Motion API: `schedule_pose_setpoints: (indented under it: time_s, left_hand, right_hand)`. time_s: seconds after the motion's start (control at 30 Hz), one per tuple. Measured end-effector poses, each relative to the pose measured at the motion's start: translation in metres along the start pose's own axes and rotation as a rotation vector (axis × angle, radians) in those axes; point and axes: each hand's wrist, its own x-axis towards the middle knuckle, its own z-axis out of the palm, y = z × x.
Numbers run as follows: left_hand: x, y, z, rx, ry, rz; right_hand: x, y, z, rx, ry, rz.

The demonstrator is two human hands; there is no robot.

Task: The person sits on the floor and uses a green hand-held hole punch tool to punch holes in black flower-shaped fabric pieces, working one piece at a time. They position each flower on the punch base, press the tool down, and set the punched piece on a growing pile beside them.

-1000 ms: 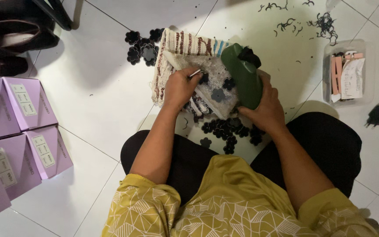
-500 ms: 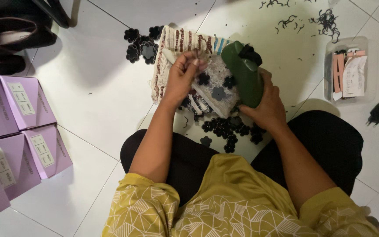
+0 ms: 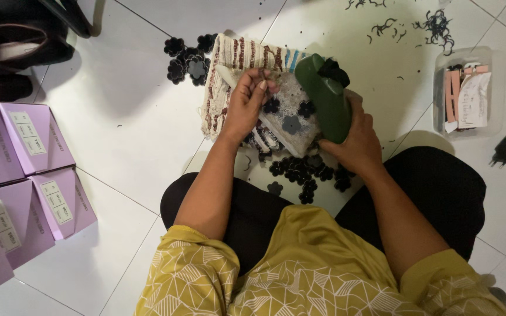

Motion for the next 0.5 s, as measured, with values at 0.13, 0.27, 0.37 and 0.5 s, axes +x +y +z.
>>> schedule_pose_setpoints:
  time_s: [0.13,0.27,0.37,0.5]
  left_hand:
    - [-0.002,0.001,-0.001,0.042,-0.007,-0.006]
    - [-0.003,0.002,-0.002,0.074,-0.008,0.01]
    - [-0.003,0.003,0.0,0.169,0.027,-0.068]
    - [-0.005,0.015,0.006,0.231,-0.063,0.082]
  right_hand:
    - [0.001,-0.002,0.0,-0.005,-0.002,-0.004]
    - [0.002,0.0,0.0,-0.006,-0.009,0.007]
    - [0.002,0.002,0.002,-0.006,0.021,-0.036]
    - [0.003,0.005,0.004,-0.012,0.005,-0.015]
